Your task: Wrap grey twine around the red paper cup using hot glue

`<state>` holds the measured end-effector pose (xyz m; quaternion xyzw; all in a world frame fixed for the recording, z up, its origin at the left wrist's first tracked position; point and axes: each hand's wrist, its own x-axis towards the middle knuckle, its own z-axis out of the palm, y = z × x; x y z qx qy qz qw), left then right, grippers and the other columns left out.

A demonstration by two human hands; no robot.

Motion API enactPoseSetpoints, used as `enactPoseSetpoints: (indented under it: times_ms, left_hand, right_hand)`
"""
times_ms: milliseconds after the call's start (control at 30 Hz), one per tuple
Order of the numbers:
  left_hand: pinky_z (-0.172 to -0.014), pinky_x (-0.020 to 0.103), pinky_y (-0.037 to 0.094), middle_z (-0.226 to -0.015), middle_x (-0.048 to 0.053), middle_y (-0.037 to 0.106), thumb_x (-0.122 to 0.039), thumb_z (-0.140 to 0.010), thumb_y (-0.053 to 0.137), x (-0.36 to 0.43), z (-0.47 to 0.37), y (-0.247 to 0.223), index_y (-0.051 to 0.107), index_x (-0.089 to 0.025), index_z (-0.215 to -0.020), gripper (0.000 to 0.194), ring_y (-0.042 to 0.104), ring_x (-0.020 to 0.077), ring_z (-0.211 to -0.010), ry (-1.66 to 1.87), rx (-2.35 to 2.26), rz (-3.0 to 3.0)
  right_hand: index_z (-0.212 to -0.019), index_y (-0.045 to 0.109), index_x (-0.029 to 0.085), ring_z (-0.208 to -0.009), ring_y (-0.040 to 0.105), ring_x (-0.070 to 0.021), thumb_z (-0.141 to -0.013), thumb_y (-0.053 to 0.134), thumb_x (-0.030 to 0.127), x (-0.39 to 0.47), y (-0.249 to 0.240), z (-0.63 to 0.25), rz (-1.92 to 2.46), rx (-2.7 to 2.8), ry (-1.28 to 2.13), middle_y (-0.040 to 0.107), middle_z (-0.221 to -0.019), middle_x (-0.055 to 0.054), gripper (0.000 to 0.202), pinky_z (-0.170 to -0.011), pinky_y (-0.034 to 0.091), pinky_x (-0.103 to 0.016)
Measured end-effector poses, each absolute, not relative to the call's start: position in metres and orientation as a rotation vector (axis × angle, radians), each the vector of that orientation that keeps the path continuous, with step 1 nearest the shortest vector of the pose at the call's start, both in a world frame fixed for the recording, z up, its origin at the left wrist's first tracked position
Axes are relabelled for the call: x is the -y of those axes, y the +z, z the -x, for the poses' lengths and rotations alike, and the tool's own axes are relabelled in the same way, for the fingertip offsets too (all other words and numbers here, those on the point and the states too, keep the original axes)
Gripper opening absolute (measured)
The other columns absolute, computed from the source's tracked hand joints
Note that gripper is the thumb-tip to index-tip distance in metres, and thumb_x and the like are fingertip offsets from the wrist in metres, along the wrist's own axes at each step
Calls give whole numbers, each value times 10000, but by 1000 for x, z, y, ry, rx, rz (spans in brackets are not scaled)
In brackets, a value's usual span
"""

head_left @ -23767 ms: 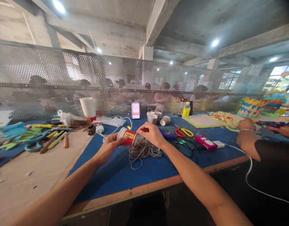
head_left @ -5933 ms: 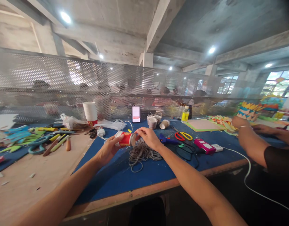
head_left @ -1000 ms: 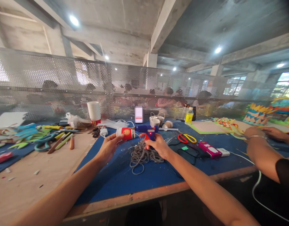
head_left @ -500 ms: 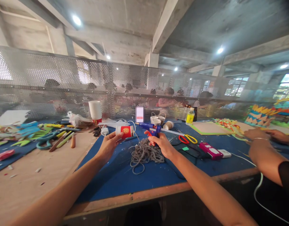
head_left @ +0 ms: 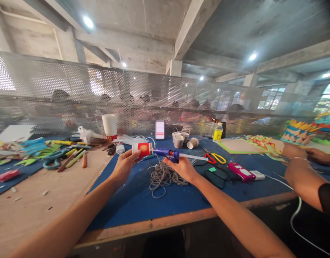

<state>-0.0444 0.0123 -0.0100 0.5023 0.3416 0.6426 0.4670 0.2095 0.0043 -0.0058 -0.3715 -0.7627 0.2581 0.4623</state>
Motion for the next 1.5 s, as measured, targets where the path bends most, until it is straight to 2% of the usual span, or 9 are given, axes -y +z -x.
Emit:
enactPoseSetpoints:
  times_ms: [200, 400, 633, 1000, 1233, 1500]
  left_hand:
    - [-919, 405, 526, -1010, 97, 798, -354, -810, 791, -15, 45, -13, 809, -189, -978, 236, 713, 262, -988, 1567, -815, -1251]
    - [-939, 432, 519, -982, 94, 797, -366, -808, 789, -14, 46, -13, 809, -181, -961, 242, 704, 282, -1000, 1561, -813, -1268]
    - [-887, 394, 529, -974, 86, 795, -376, -801, 792, -15, 45, -13, 812, -180, -971, 261, 706, 257, -947, 1557, -827, -1270]
    - [-920, 389, 509, -997, 92, 794, -388, -804, 800, -13, 44, -11, 812, -179, -957, 259, 694, 251, -963, 1551, -839, -1263]
    - [-902, 383, 512, -984, 92, 794, -388, -812, 791, -13, 45, -11, 818, -191, -947, 241, 688, 248, -965, 1551, -859, -1270]
    - [-934, 407, 518, -1034, 110, 796, -447, -788, 816, -13, 45, -11, 812, -176, -993, 340, 686, 290, -1030, 1551, -862, -1284]
  right_hand:
    - [-982, 757, 210, -914, 712, -279, -888, 700, 474, -10, -10, -210, 908, 1901, 535, 778, -942, -56, 286, -848, 521, -375]
    - [-983, 743, 211, -883, 704, -276, -892, 693, 499, -12, -11, -211, 959, 1915, 467, 771, -915, -58, 306, -812, 506, -356]
    - [-972, 730, 219, -882, 692, -266, -896, 692, 506, -12, -11, -211, 993, 1932, 436, 758, -882, -44, 299, -800, 486, -332]
    - [-987, 713, 231, -881, 691, -278, -907, 674, 549, -16, -16, -211, 1028, 1951, 364, 752, -899, -51, 330, -787, 466, -332]
    - [-1004, 709, 221, -907, 704, -285, -927, 660, 539, -15, -15, -212, 1045, 1983, 321, 761, -918, -60, 331, -784, 470, -325]
    - [-1070, 711, 200, -966, 727, -273, -949, 661, 480, -13, -14, -211, 1130, 2018, 262, 780, -992, -71, 310, -829, 500, -314]
